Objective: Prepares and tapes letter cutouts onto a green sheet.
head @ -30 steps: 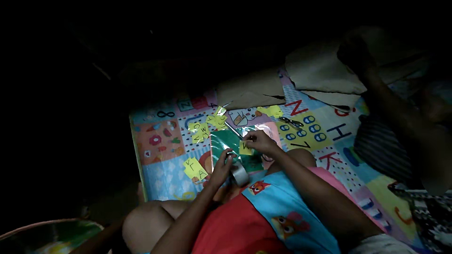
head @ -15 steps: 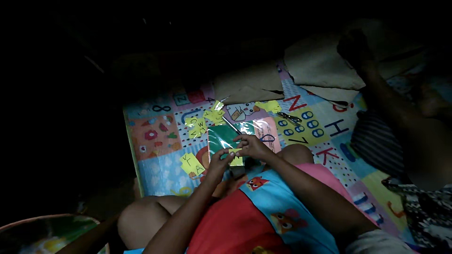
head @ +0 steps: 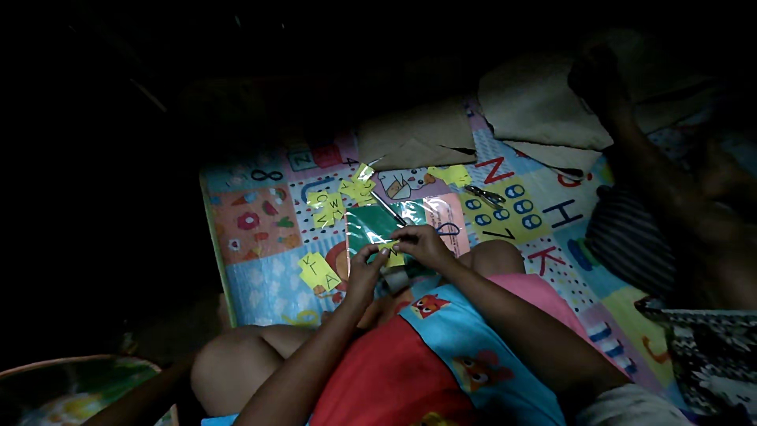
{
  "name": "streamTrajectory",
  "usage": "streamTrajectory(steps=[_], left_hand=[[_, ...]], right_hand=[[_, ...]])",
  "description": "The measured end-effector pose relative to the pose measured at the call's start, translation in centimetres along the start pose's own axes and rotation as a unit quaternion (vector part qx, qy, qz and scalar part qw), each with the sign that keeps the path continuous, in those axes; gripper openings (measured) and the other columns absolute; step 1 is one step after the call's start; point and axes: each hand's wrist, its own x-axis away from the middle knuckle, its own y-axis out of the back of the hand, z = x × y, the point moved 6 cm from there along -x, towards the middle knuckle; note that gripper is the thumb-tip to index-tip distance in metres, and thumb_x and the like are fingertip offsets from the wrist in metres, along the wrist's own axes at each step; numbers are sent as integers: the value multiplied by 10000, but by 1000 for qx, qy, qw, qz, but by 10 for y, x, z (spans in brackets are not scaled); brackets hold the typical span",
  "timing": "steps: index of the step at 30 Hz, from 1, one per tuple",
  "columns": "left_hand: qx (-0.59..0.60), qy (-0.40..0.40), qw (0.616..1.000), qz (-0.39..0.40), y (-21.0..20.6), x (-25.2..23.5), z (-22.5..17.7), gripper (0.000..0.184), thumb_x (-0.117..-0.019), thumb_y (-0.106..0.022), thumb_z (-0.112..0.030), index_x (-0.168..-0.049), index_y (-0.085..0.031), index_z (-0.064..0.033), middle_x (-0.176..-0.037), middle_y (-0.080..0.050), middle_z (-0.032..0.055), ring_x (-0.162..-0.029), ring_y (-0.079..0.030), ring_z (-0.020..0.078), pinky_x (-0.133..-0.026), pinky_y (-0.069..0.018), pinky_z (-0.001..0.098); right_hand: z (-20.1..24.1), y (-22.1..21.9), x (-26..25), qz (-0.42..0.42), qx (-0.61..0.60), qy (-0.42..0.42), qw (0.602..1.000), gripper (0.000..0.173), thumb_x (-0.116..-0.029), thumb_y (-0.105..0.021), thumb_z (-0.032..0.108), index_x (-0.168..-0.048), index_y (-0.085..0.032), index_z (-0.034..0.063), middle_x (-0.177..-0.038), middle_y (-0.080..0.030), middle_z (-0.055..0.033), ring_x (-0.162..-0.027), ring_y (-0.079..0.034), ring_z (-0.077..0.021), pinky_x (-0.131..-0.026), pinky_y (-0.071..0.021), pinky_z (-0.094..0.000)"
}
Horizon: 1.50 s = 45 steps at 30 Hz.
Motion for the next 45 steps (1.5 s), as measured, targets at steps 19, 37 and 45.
streamTrajectory(steps=[19, 37, 45], left_hand=[[-206, -320, 925, 14, -3, -7, 5, 327, -981, -575, -37, -1238, -553, 163, -1040, -681, 259, -951, -700, 282, -897, -559, 424], [-274, -282, 919, 37, -10, -9, 3, 251, -1006, -573, -61, -1189, -636, 99, -831, -677, 208, -739, -673, 318, -749, -539, 508], [-260, -283, 923, 27, -10, -10, 2, 205, -1019, -552, -50, -1113, -653, 103, -818, -679, 207, -727, -679, 293, -731, -559, 465]], right_hand=[[-9, 12, 4, 14, 35, -16, 999, 179, -954, -683, 0, -1113, -745, -54, -1025, -739, -181, -898, -693, -202, -856, -561, -352], [-13, 6, 4, 37, 54, -8, 998, 155, -957, -674, -5, -1083, -753, -50, -1013, -723, -180, -889, -680, -205, -840, -560, -349], [-14, 4, 4, 36, 57, -9, 998, 149, -954, -679, -6, -1074, -755, -50, -1014, -724, -179, -894, -682, -200, -844, -560, -344]])
